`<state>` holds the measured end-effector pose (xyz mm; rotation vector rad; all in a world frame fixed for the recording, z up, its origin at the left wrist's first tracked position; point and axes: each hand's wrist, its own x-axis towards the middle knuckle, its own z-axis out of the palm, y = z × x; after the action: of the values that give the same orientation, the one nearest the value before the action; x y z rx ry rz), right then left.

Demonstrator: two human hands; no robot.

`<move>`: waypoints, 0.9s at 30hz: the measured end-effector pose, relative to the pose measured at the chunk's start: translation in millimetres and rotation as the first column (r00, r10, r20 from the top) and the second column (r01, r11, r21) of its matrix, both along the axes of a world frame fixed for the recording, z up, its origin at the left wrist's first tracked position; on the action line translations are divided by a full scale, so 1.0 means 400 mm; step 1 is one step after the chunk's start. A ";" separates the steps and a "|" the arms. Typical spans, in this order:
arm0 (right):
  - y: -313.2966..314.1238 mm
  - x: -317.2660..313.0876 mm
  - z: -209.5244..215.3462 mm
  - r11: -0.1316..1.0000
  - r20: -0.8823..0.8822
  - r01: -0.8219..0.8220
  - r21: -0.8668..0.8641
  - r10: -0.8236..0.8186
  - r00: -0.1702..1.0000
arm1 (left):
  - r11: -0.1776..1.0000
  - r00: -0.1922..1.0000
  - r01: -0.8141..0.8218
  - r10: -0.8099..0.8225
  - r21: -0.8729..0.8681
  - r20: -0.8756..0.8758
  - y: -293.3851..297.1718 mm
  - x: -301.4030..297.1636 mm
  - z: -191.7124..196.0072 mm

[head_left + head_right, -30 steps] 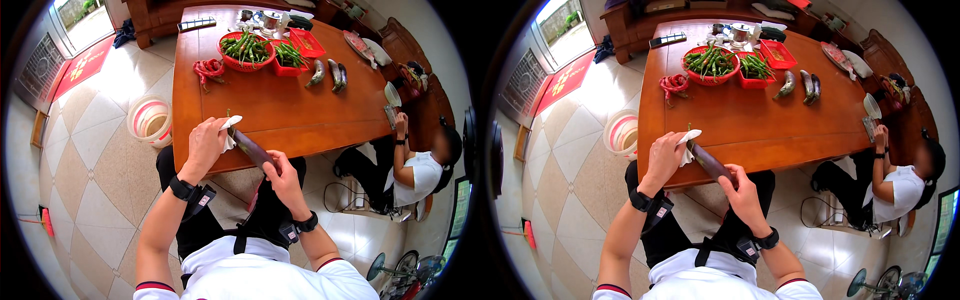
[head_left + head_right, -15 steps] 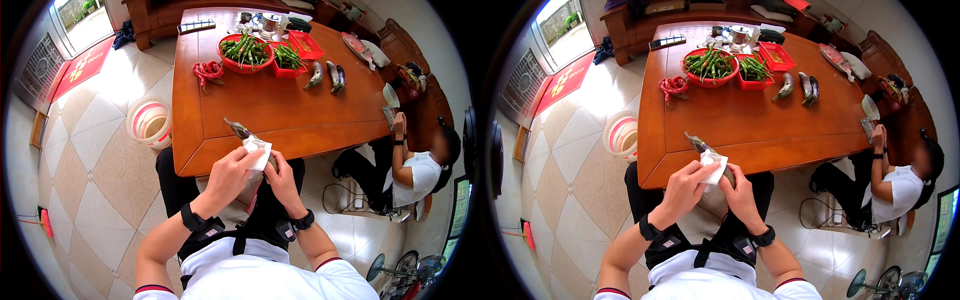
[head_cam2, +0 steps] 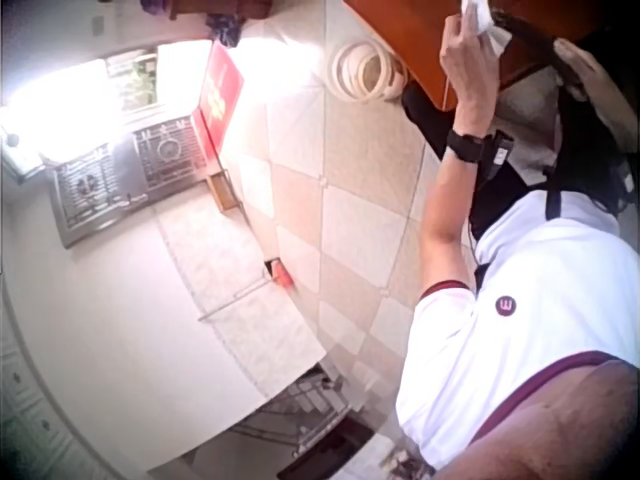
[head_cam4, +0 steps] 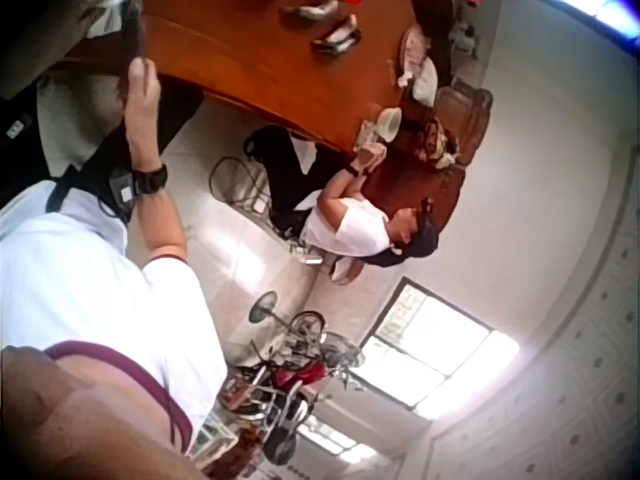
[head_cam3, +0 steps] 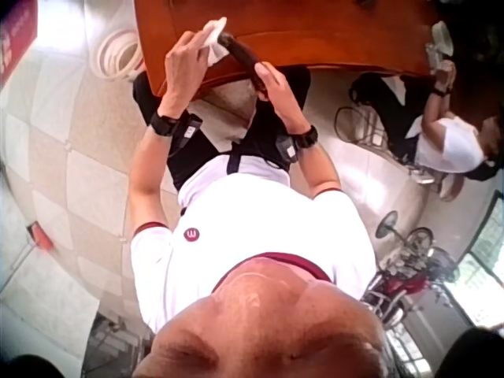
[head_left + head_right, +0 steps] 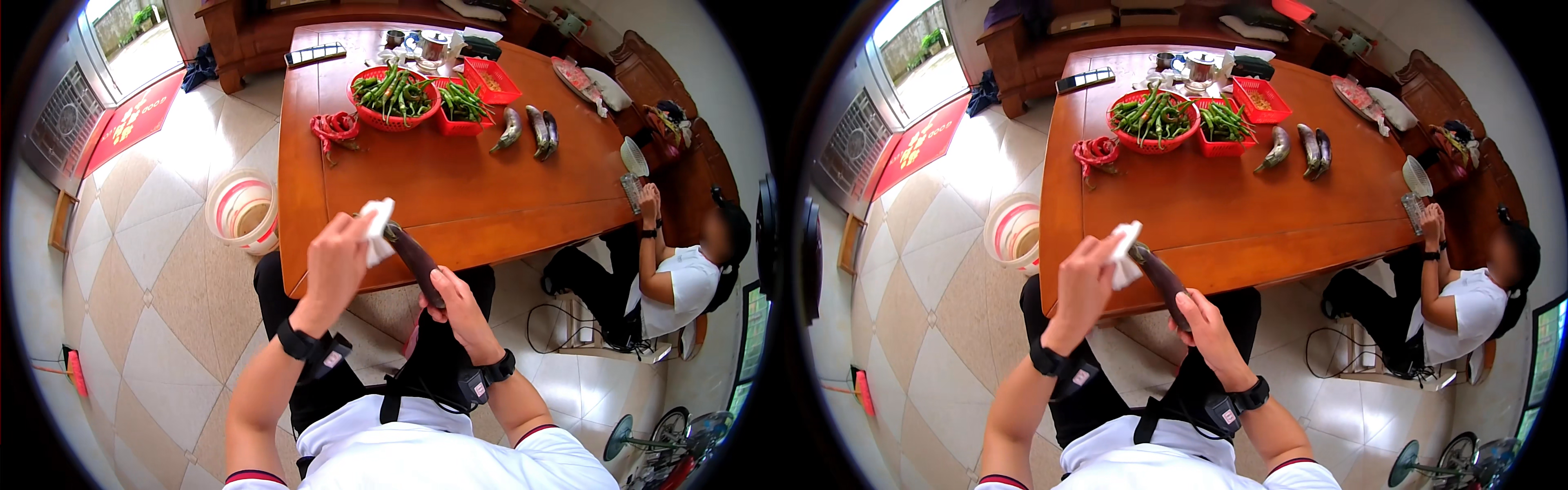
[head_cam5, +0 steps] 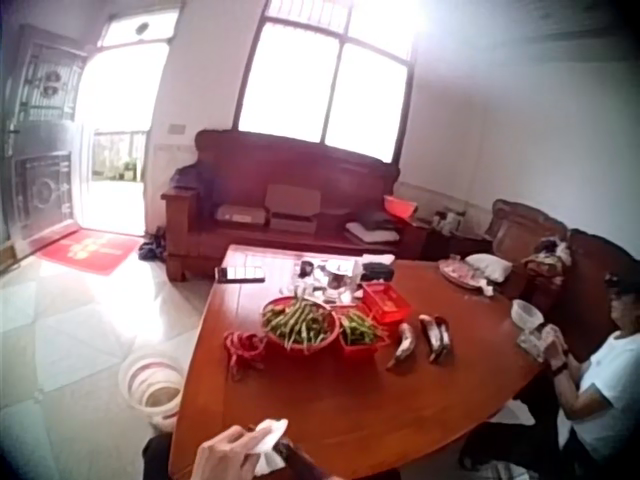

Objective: Cleaning eggplants with a white cloth.

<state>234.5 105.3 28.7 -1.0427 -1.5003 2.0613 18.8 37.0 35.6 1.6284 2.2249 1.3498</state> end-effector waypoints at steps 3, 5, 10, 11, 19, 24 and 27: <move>0.000 -0.011 0.007 0.999 0.003 -0.036 0.014 0.036 0.999 | 0.983 0.979 0.183 -0.181 0.011 -0.093 -0.017 0.083 -0.033; 0.010 -0.005 0.007 0.997 0.014 -0.052 0.053 0.051 0.999 | 0.978 0.970 0.207 -0.205 0.005 -0.134 -0.016 0.092 -0.046; 0.048 0.029 0.038 0.982 0.104 -0.091 0.164 0.075 0.992 | 0.999 0.970 0.046 -0.050 -0.024 -0.239 0.004 0.023 -0.015; 0.057 0.032 0.049 0.981 0.098 -0.083 0.175 0.067 0.993 | 0.999 0.970 0.046 -0.049 -0.018 -0.238 0.005 0.016 -0.001; 0.120 0.003 0.194 0.826 0.002 0.026 0.563 -0.033 0.999 | 0.907 0.883 0.418 -0.417 0.044 0.214 -0.005 0.066 0.109; 0.121 -0.076 0.202 0.726 -0.041 0.014 0.688 0.020 0.999 | 0.912 0.781 0.393 -0.399 0.120 0.480 0.004 0.098 0.100; 0.105 -0.109 0.195 0.769 -0.065 0.015 0.639 0.035 0.997 | 0.935 0.240 0.221 -0.328 0.278 0.914 0.011 0.087 0.065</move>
<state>190.8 147.4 106.7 -0.6677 -1.9603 1.3738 53.7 41.5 61.4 0.6868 1.0500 1.6513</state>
